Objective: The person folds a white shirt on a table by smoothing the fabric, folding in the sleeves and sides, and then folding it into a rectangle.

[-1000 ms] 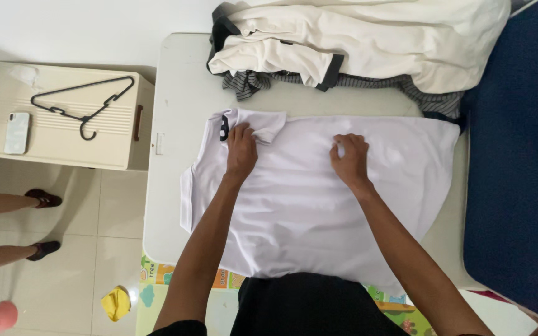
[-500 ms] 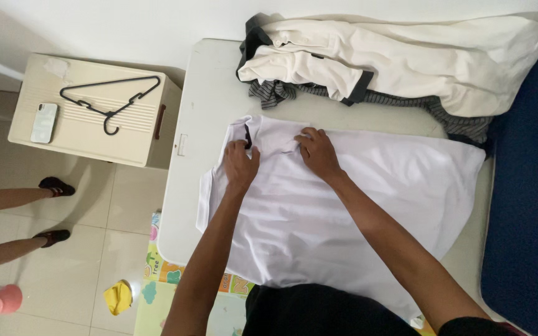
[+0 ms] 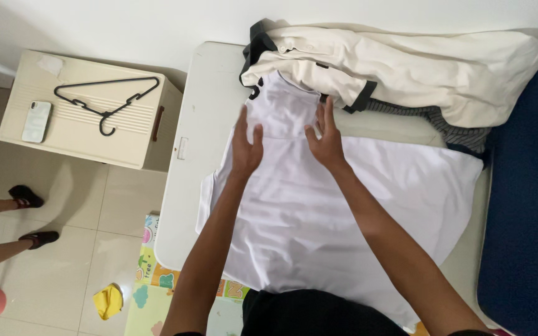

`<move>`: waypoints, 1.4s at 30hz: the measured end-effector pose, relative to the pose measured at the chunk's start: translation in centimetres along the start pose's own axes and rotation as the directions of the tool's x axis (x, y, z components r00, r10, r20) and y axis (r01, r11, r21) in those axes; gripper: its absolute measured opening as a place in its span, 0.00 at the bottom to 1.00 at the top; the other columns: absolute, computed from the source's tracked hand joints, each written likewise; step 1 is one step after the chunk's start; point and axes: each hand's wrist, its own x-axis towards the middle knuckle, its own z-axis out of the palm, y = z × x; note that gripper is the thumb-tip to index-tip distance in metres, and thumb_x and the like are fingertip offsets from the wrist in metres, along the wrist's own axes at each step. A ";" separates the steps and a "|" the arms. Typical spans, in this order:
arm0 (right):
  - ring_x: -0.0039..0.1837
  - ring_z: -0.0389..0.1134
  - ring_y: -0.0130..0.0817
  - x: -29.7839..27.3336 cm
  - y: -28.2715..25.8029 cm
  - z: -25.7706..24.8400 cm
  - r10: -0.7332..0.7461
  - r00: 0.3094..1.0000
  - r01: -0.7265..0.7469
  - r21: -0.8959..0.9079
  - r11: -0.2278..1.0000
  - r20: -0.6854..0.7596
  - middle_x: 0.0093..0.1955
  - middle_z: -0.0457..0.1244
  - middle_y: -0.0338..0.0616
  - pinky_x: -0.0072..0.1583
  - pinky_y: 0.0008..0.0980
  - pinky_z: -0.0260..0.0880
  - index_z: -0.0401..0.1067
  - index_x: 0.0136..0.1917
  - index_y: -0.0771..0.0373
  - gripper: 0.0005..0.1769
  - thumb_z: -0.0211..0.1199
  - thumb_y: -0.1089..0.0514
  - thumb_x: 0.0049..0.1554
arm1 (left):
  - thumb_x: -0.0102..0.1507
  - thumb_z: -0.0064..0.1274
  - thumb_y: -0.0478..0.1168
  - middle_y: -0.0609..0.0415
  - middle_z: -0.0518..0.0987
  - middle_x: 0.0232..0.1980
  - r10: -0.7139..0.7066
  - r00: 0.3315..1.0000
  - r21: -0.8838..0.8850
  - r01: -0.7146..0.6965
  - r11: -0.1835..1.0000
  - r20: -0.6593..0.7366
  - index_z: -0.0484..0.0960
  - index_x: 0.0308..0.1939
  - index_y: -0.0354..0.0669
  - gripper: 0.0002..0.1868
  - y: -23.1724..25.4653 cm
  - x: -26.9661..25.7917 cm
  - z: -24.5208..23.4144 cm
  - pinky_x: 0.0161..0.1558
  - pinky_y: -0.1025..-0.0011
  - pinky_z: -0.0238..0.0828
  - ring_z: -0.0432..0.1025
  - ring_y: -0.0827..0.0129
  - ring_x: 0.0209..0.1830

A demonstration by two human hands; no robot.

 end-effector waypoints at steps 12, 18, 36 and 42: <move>0.85 0.36 0.58 -7.7 2.2 2.6 0.096 0.956 0.147 -0.739 0.657 0.276 0.83 0.42 0.64 0.78 0.66 0.27 0.54 0.78 0.71 0.40 0.58 0.46 0.62 | 0.67 0.50 0.49 0.29 0.50 0.81 0.092 0.989 0.661 -0.145 0.736 0.115 0.58 0.77 0.27 0.40 -6.3 -6.3 -1.1 0.79 0.44 0.37 0.42 0.37 0.83; 0.86 0.37 0.56 -8.1 3.8 1.2 0.039 0.979 0.131 -0.769 0.626 0.198 0.84 0.44 0.65 0.80 0.66 0.28 0.56 0.78 0.73 0.39 0.56 0.45 0.64 | 0.66 0.49 0.52 0.31 0.50 0.81 -0.013 0.992 0.698 -0.077 0.712 0.122 0.59 0.76 0.30 0.40 -5.8 -5.3 -0.8 0.79 0.47 0.37 0.42 0.41 0.83; 0.86 0.40 0.63 -18.2 7.4 -26.5 0.197 0.938 -0.341 -0.855 0.391 -0.284 0.83 0.44 0.74 0.83 0.59 0.33 0.54 0.77 0.80 0.36 0.52 0.50 0.66 | 0.72 0.42 0.55 0.29 0.45 0.83 -0.009 0.984 0.746 -0.129 0.654 0.178 0.54 0.79 0.31 0.40 -6.8 -4.6 -0.1 0.80 0.46 0.34 0.38 0.40 0.84; 0.85 0.36 0.66 -18.4 6.8 -22.3 0.170 0.944 -0.325 -0.875 0.359 -0.282 0.84 0.43 0.70 0.79 0.66 0.30 0.52 0.79 0.81 0.37 0.46 0.50 0.67 | 0.69 0.43 0.57 0.28 0.45 0.81 -0.095 0.985 0.743 -0.046 0.668 0.146 0.55 0.79 0.33 0.42 -3.5 -7.7 3.7 0.75 0.39 0.29 0.36 0.35 0.81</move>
